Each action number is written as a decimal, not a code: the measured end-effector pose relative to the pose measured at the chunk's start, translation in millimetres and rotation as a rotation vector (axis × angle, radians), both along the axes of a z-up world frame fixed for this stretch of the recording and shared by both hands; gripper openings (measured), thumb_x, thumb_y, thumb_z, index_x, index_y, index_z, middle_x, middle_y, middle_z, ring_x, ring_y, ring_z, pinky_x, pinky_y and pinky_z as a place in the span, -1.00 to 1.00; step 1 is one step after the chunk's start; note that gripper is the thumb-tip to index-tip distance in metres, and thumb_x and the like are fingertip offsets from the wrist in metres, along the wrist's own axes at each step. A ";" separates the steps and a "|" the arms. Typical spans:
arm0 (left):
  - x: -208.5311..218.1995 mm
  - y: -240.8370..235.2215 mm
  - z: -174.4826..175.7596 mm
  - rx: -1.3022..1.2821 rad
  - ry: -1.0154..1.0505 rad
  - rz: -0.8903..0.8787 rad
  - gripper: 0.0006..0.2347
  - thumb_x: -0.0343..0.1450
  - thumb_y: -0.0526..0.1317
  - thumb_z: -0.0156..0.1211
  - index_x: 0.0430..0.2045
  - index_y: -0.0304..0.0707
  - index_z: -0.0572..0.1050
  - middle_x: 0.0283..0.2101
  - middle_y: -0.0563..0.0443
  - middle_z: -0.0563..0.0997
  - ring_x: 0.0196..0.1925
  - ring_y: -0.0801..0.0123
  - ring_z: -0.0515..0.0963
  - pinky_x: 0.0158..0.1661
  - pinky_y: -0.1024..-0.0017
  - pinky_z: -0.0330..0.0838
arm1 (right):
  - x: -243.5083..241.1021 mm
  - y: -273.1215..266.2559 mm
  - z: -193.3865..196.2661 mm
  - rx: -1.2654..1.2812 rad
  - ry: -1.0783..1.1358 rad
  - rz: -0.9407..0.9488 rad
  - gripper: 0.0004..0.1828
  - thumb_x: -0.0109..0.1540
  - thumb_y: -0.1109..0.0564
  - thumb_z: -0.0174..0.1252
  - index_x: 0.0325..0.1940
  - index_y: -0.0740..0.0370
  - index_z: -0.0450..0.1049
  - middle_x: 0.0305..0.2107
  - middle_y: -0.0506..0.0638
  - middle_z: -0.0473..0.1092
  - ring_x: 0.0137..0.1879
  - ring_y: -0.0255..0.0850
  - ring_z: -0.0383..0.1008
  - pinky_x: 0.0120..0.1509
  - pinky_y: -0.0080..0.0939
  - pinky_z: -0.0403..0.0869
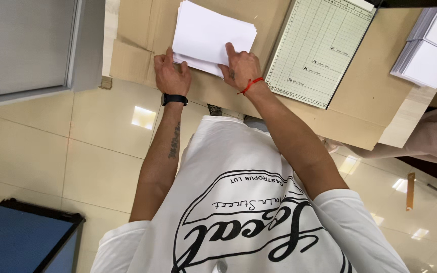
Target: The person cuts stacks of paper by hand using a guillotine paper cutter, first taking sheets from a stack and aligning them on the cutter board.
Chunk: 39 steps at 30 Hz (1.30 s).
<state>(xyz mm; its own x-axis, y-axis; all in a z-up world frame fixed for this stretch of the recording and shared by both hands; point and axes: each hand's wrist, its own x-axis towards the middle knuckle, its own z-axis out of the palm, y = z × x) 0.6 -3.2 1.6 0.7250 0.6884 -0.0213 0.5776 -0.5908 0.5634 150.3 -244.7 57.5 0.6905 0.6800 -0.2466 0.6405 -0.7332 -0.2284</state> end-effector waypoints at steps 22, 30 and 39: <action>5.9 -0.2 41.2 -0.799 -0.399 0.077 -0.58 0.67 -0.17 0.49 0.48 -0.20 0.66 -0.02 -0.05 0.98 0.02 0.44 0.89 -0.14 0.25 1.05 | 12.4 15.6 7.1 -0.066 0.077 -0.032 -0.08 0.60 -0.69 0.43 0.47 0.14 0.38 -0.38 0.12 0.61 -0.20 0.29 0.67 0.10 0.34 0.62; 11.3 -8.3 44.4 -0.997 -0.376 0.166 -0.88 0.74 -0.17 0.40 -0.07 -0.19 0.67 -0.23 0.06 0.75 -0.13 0.42 0.85 -0.28 0.29 1.02 | 10.0 18.3 2.4 -0.139 0.096 0.001 0.10 0.49 -0.76 0.57 0.51 0.17 0.34 -0.28 0.15 0.67 -0.11 0.28 0.73 0.11 0.35 0.66; 13.4 -17.0 51.7 -1.013 -0.405 0.179 -0.71 0.72 -0.05 0.42 0.07 -0.35 0.80 -0.20 -0.02 0.81 -0.11 0.42 0.85 -0.26 0.26 1.06 | 11.4 16.4 1.9 -0.153 0.106 -0.004 0.16 0.46 -0.84 0.53 0.56 0.15 0.40 -0.23 0.21 0.68 -0.08 0.30 0.73 0.07 0.35 0.64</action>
<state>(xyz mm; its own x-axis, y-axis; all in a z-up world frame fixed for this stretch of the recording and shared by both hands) 14.0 -20.3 53.3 0.6976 0.5819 -0.4181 0.2722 0.3245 0.9058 161.7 -228.3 59.5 0.6574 0.6266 -0.4186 0.6161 -0.7668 -0.1801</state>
